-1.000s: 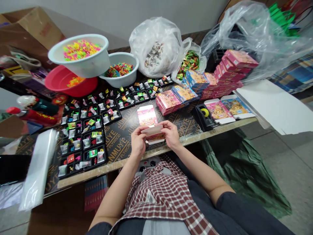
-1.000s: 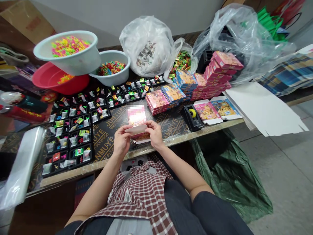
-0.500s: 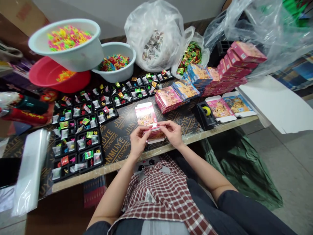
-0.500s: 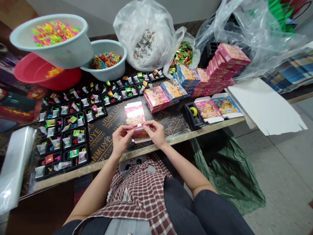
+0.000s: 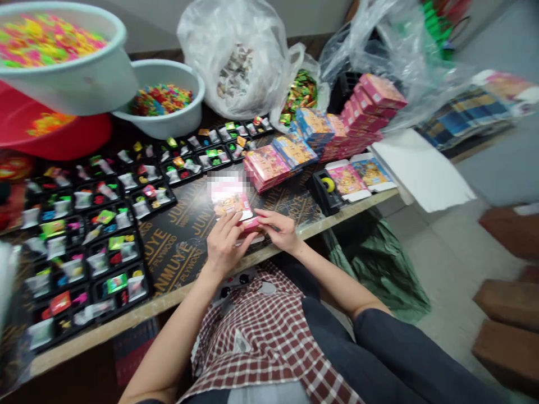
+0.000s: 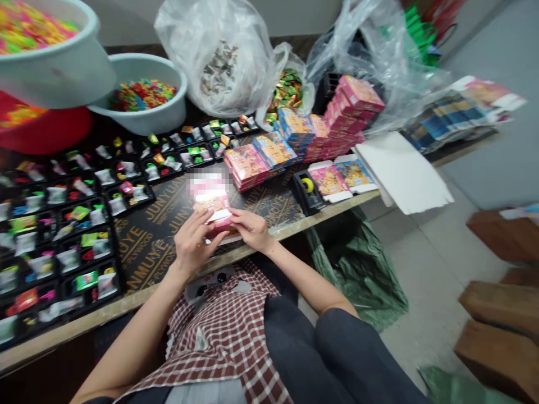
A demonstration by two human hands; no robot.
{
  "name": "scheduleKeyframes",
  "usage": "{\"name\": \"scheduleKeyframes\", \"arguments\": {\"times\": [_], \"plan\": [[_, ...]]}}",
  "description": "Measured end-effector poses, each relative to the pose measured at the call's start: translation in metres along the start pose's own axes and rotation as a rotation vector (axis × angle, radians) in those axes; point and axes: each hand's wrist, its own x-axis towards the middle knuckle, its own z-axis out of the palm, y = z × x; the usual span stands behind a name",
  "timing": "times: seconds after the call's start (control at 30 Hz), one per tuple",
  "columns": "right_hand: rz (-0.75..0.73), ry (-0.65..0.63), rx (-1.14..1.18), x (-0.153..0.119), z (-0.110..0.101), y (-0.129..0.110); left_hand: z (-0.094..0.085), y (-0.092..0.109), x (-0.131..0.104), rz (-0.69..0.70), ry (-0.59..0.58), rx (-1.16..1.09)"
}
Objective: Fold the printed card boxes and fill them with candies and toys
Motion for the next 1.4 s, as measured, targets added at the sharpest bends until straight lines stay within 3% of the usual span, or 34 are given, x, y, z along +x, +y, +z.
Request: {"name": "scheduleKeyframes", "arguments": {"times": [0.1,0.23,0.27,0.33,0.43,0.5,0.6,0.73,0.87,1.03,1.23,1.33,1.4], "plan": [[0.012,0.057,-0.223,-0.003,-0.035,-0.001,-0.002,0.007,0.015,-0.042,-0.161,0.053],[0.26,0.409,-0.599,-0.019,-0.127,0.026,-0.009,0.007,0.021,-0.087,-0.311,0.046],[0.326,0.445,-0.651,-0.025,-0.15,0.038,-0.009,0.007,0.019,-0.074,-0.34,0.053],[0.452,0.392,-0.668,-0.034,-0.187,0.062,-0.006,0.006,0.014,-0.017,-0.37,0.083],[0.563,0.2,-0.528,-0.04,-0.212,0.088,0.002,0.009,0.008,0.063,-0.349,0.128],[0.578,0.126,-0.437,-0.037,-0.215,0.095,0.004,0.012,0.007,0.067,-0.329,0.142],[0.531,0.138,-0.404,-0.029,-0.209,0.093,0.002,0.014,0.009,0.007,-0.285,0.156],[0.487,0.297,-0.401,-0.03,-0.2,0.083,0.003,0.015,0.008,-0.03,-0.256,0.186],[0.643,0.507,-0.233,-0.05,-0.197,0.077,0.012,0.011,0.004,-0.032,-0.243,0.183],[0.767,0.534,-0.058,-0.07,-0.186,0.084,0.015,0.004,0.003,-0.072,-0.264,0.121],[0.709,0.648,-0.208,-0.073,-0.173,0.092,0.016,0.005,-0.001,-0.135,-0.211,-0.034],[0.664,0.82,-0.169,-0.071,-0.159,0.077,0.014,0.01,-0.002,-0.135,-0.16,-0.06],[0.652,0.821,-0.048,-0.064,-0.14,0.056,0.013,0.012,-0.002,-0.119,-0.164,-0.065]]}}
